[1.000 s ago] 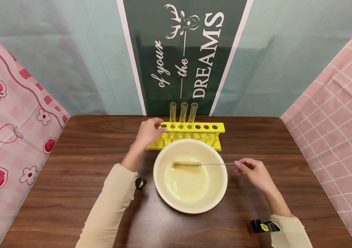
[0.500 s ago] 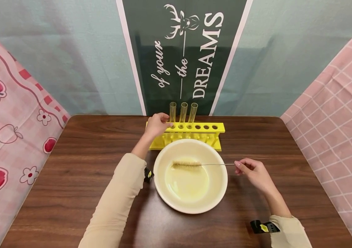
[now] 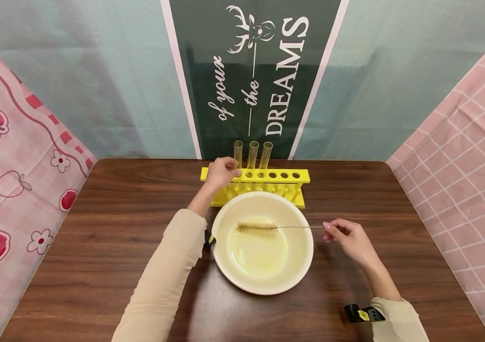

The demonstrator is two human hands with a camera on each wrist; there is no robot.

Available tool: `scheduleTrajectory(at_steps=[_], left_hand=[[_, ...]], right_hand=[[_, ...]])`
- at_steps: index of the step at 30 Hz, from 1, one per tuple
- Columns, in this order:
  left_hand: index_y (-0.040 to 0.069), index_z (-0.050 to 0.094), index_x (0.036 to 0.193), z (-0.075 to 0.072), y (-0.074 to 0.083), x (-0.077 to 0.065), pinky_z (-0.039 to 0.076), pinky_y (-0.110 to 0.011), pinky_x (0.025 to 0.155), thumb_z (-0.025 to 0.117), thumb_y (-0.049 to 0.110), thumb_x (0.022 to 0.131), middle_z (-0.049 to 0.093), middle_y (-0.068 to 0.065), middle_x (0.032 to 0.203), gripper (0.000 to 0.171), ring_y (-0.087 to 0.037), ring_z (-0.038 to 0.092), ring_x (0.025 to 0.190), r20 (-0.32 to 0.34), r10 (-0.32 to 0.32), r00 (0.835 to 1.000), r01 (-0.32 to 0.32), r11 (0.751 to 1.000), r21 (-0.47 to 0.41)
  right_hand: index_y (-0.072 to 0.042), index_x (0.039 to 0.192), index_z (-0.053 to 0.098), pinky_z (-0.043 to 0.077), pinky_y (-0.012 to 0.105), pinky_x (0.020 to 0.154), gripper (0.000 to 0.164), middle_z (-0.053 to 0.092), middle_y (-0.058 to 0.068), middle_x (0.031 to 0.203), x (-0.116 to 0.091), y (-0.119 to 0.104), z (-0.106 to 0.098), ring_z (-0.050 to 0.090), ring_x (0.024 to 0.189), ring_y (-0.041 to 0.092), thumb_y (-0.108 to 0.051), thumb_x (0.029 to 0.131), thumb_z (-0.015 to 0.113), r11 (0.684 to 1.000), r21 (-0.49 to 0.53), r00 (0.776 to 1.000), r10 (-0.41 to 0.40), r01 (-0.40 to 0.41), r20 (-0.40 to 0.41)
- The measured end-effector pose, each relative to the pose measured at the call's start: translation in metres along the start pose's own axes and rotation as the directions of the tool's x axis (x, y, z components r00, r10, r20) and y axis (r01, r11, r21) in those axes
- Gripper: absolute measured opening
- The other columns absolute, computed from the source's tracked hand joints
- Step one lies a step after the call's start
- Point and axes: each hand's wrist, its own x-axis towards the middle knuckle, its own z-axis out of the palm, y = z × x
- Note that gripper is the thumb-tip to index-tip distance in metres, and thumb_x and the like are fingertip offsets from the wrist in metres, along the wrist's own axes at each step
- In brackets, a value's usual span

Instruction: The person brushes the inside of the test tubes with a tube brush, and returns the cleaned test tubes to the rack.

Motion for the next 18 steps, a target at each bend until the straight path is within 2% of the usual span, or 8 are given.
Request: scheduleTrajectory(at_steps=[6, 18], left_hand=[[0.003, 0.064, 0.106, 0.0004, 0.0004, 0.0001, 0.049, -0.032, 0.078, 0.065, 0.013, 0.084, 0.062, -0.011, 0.102, 0.023, -0.023, 0.057, 0.092, -0.004, -0.001, 1.000, 0.001, 1.000, -0.027], [0.004, 0.065, 0.098, 0.0002, 0.0008, -0.0012, 0.050, -0.031, 0.075, 0.066, 0.011, 0.083, 0.063, -0.010, 0.097, 0.017, -0.023, 0.057, 0.090, -0.035, 0.002, 0.999, -0.004, 0.999, -0.053]], right_hand=[[0.007, 0.084, 0.060, 0.052, 0.035, 0.062, 0.027, 0.061, 0.011, 0.069, -0.0005, -0.0013, 0.0000, 0.062, 0.063, 0.018, -0.018, 0.092, 0.054, 1.000, 0.008, 1.000, -0.008, 0.008, -0.005], [0.008, 0.085, 0.061, 0.052, 0.035, 0.062, 0.027, 0.061, 0.010, 0.069, -0.0008, -0.0013, 0.0008, 0.062, 0.063, 0.016, -0.017, 0.092, 0.055, 1.000, -0.004, 1.000, -0.009, 0.009, 0.000]])
